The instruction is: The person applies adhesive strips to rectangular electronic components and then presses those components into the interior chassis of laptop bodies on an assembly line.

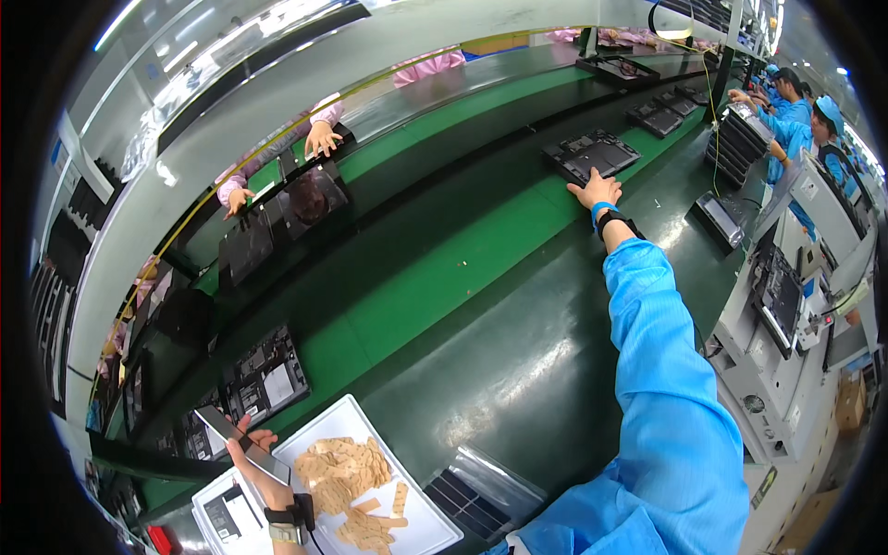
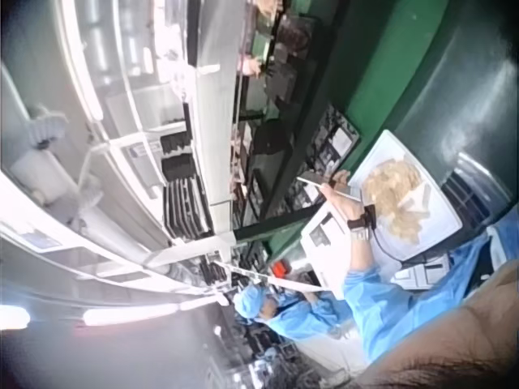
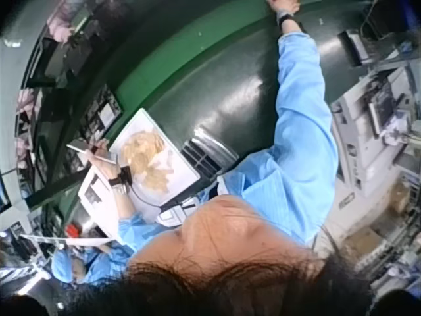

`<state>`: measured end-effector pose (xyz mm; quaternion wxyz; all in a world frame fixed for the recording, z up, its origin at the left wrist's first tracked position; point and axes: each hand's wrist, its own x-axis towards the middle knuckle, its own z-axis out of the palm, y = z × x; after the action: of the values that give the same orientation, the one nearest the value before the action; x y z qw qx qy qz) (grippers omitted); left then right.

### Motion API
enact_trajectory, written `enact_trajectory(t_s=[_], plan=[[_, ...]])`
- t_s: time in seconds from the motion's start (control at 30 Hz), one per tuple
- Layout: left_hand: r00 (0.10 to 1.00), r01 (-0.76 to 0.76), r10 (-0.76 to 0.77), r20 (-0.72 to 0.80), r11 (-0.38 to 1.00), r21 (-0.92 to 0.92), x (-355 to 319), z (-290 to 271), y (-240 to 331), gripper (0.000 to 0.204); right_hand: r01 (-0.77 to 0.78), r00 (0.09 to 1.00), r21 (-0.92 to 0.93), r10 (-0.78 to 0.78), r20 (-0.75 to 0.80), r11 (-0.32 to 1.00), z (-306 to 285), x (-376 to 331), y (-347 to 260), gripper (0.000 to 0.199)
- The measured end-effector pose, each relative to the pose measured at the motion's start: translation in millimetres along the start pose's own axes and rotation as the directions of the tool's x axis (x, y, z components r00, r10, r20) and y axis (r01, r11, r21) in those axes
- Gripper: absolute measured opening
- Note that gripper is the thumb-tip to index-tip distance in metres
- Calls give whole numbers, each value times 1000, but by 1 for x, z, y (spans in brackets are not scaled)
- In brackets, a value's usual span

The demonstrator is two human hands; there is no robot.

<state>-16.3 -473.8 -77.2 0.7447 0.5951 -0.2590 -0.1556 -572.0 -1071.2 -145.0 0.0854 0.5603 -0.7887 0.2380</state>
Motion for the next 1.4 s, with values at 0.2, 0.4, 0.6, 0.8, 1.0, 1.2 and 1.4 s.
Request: enact_trajectory(t_s=[0.2,0.4,0.6,0.8,1.0,1.2,1.4], plan=[[997,27,-29,69,999,36,-1,-4,-2,71,55,995,205,-69,66,977,27,17,10,65],[1000,25,-25,15,999,41,-6,13,3,70,87,995,342,-96,9,936,29,28,29,68],[999,48,-48,-2,995,92,-13,24,14,71,94,987,271,-125,100,958,2,17,22,75],[995,26,-31,90,998,60,-6,4,3,71,74,997,461,-72,-21,884,13,33,39,74],[1000,-6,4,24,997,79,-9,-3,16,71,-387,898,896,308,314,217,28,35,9,51],[994,-52,45,102,996,66,-2,18,7,71,-397,852,914,405,332,86,37,44,7,32],[966,-18,13,257,1000,17,-10,49,56,72,-608,784,778,38,620,-161,-22,-122,-127,20]])
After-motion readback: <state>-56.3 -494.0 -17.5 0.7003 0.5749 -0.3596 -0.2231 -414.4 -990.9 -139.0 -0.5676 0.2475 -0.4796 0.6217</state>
